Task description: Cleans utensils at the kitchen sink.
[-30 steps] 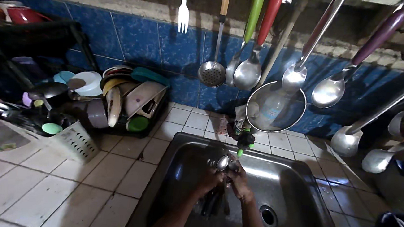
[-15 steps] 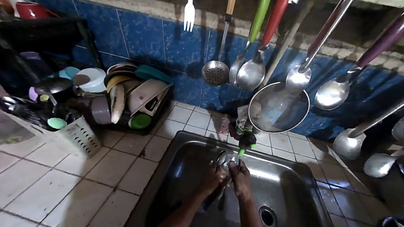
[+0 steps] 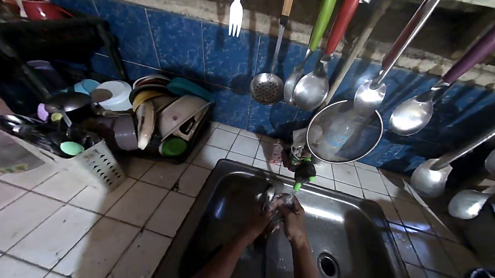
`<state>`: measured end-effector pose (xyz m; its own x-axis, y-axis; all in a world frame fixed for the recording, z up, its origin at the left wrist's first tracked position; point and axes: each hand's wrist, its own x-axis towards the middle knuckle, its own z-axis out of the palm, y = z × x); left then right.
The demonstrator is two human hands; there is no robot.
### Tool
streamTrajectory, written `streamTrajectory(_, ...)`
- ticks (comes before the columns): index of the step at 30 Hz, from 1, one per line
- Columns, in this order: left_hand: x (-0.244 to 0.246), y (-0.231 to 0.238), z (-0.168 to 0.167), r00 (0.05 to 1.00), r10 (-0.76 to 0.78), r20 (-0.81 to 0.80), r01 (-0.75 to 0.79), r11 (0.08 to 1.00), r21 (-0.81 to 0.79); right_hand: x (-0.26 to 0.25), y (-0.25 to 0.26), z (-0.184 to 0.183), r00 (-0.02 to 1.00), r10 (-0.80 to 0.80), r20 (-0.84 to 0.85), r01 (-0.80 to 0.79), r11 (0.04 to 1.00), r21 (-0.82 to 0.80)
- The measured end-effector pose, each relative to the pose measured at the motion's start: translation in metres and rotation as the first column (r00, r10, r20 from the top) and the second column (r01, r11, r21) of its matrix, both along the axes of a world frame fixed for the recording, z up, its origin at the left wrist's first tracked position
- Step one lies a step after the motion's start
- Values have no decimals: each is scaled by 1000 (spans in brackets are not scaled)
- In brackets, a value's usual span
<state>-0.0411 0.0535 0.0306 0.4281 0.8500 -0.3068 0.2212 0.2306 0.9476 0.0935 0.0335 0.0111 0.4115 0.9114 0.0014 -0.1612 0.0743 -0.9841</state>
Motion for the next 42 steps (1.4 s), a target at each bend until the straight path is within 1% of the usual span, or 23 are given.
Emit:
streamTrajectory(2,0,-1,-4,999,-33,-6,33,999,13,-2,6,2,995,-74,62,77,996,-39)
streamTrajectory(5,2,-3,-5,998,-27,49,28,999,-33,-3,11,3,994,-102,42,103,994,-21)
streamTrajectory(7,5,-3,-4,991,49,126,-36,994,-100,-1,7,3,1000,-4,2,4,999,-32)
streamTrajectory(9,7,-1,-5,982,118,145,-97,985,-142,1,0,1,993,113,-35,-115,992,-49)
streamTrajectory(10,8,0,-5,980,132,150,-109,982,-154,1,-3,0,991,132,-36,-133,990,-48)
streamTrajectory(12,7,-1,-4,983,129,130,-108,982,-158,0,-5,-4,997,80,-15,-81,995,-54)
streamTrajectory(14,6,-4,-4,990,110,84,-98,986,-131,-5,-5,-5,999,-46,-2,45,996,-72)
streamTrajectory(17,1,-4,-6,999,29,31,-26,996,-89,-4,-1,-5,984,-174,-43,169,980,-108)
streamTrajectory(20,-7,-4,-9,995,-73,75,80,993,-92,-1,2,-9,973,-221,-63,212,969,-126)
streamTrajectory(21,-8,-5,-6,993,-107,49,111,988,-102,-1,0,-10,979,-187,-77,177,976,-124)
streamTrajectory(23,-10,-5,-3,982,-186,-17,183,975,-127,3,-6,-10,996,-27,-86,20,996,-87)
streamTrajectory(25,-13,0,-5,962,-271,-44,261,953,-152,6,-8,-10,984,92,-151,-98,995,-34)
streamTrajectory(27,-16,5,0,924,-373,-79,358,920,-159,3,-7,-7,965,111,-236,-117,993,-10)
streamTrajectory(29,-15,9,9,904,-407,-129,386,908,-162,-1,-8,-4,971,99,-220,-110,993,-41)
streamTrajectory(31,-10,10,13,919,-350,-184,340,937,-86,-3,-7,-7,981,98,-169,-106,993,-42)
streamTrajectory(32,-9,13,16,925,-335,-180,335,942,-31,-3,-6,-9,982,115,-149,-122,992,-37)
streamTrajectory(34,-4,16,14,949,-301,-93,310,945,102,-1,-5,-9,985,135,-107,-142,989,-52)
streamTrajectory(36,2,20,10,959,-284,-4,281,947,154,-2,-6,-6,989,129,-72,-135,987,-85)
streamTrajectory(37,6,22,6,964,-266,8,261,952,161,-2,-6,-5,991,122,-58,-126,988,-89)
streamTrajectory(38,11,23,2,970,-241,-11,240,957,165,-2,-7,-4,994,104,-40,-107,990,-87)
streamTrajectory(39,15,24,-1,975,-212,-71,221,962,160,-2,-8,-2,997,74,-27,-76,994,-82)
streamTrajectory(41,15,22,8,948,-176,-265,224,961,164,2,-7,0,998,63,6,-63,995,-74)
streamTrajectory(42,13,22,12,910,-201,-362,277,946,170,5,-6,1,998,56,37,-54,996,-71)
